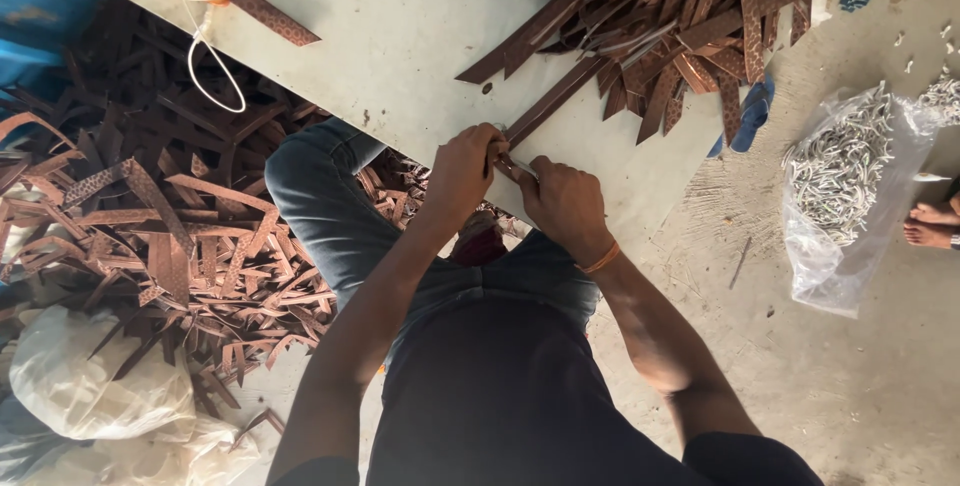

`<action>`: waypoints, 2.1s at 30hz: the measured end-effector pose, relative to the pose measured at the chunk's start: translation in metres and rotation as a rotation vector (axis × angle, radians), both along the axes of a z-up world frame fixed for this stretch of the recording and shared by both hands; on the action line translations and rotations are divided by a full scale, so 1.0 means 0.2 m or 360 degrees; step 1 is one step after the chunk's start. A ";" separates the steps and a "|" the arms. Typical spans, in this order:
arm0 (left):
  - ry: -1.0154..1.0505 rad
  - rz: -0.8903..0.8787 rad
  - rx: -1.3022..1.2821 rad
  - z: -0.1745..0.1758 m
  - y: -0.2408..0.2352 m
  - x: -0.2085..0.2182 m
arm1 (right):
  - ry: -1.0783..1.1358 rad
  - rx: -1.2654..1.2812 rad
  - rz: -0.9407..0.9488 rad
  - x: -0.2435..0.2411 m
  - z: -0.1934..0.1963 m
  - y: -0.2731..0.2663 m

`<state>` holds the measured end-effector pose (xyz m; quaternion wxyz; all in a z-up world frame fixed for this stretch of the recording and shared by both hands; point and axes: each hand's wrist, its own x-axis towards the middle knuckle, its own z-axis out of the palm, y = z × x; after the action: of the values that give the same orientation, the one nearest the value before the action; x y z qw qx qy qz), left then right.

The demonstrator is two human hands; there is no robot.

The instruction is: The person sits on the floor at a low table and cuts long brown patterned strips into shorter pieces with scissors, one strip at a time, setting cut pieces aside while a large pile of uncut strips waits on the table.

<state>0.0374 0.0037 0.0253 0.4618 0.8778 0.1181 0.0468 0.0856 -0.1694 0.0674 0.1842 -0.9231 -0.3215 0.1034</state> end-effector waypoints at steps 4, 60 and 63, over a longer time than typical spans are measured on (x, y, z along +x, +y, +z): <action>-0.0071 -0.0021 -0.0003 -0.02 -0.01 0.00 | -0.0047 -0.0029 0.0014 0.00 -0.01 0.01; -0.0275 0.0207 -0.0636 -0.11 0.01 -0.12 | -0.0020 -0.0079 0.0179 0.05 0.06 0.04; -0.0221 0.0211 -0.0597 -0.03 0.00 -0.13 | -0.0078 -0.0092 0.0231 0.05 0.05 0.04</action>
<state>0.0123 0.0034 0.0202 0.6200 0.7616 0.1501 0.1145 0.0955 -0.1623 0.0766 0.1415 -0.9045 -0.3889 0.1030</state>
